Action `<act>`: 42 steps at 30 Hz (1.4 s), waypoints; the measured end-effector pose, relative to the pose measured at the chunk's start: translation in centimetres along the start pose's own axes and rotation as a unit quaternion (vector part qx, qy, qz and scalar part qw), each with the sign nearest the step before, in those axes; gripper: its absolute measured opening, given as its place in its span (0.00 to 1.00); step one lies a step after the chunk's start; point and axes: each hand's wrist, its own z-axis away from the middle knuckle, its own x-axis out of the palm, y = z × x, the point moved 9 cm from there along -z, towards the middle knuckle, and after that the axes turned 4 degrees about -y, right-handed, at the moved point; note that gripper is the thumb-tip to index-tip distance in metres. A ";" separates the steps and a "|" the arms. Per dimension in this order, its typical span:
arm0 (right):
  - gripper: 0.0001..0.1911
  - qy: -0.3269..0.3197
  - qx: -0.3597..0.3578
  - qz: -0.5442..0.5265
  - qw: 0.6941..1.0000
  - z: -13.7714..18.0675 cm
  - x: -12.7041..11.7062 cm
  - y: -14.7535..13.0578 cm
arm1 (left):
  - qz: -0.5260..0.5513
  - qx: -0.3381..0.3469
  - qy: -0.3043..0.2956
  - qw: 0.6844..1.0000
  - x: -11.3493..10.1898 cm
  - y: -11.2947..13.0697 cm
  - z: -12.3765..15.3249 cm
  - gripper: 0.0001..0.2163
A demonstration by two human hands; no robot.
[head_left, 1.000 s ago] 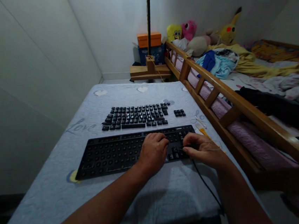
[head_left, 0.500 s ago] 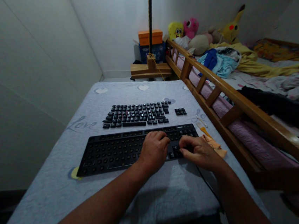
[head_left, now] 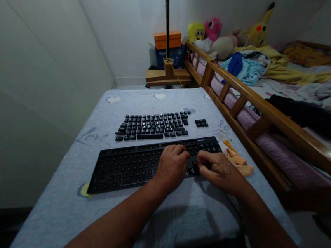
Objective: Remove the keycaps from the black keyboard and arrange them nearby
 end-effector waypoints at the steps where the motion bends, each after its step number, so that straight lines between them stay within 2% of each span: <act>1: 0.08 0.004 0.004 0.001 1.000 0.0 0.0 0.1 | -0.002 0.000 -0.001 1.000 0.0 0.0 0.0 0.05; 5: 0.07 0.011 0.012 -0.006 1.000 0.1 -0.2 1.0 | -0.007 -0.001 -0.004 1.000 0.0 0.0 -0.1 0.04; 11: 0.04 0.007 0.047 -0.073 0.996 0.3 -0.7 3.3 | -0.004 -0.001 -0.002 1.000 0.1 0.0 -0.1 0.05; 15: 0.03 -0.001 0.061 -0.062 0.996 0.3 -1.3 3.9 | -0.002 -0.001 -0.003 1.000 0.0 0.1 -0.1 0.05; 26: 0.05 -0.019 0.009 -0.025 0.999 0.6 -1.4 2.5 | -0.004 -0.002 -0.007 1.000 0.1 0.1 -0.1 0.06; 34: 0.08 -0.067 -0.063 0.008 0.996 -0.1 -1.3 0.3 | -0.007 -0.006 -0.012 1.000 0.0 0.2 -0.1 0.05; 37: 0.07 -0.041 -0.053 -0.001 0.998 0.1 -1.0 0.6 | -0.006 -0.003 -0.013 1.000 0.1 0.2 0.0 0.05; 42: 0.05 0.045 0.008 -0.007 0.999 1.4 -0.8 2.6 | -0.011 0.000 -0.010 1.000 0.1 0.2 0.0 0.05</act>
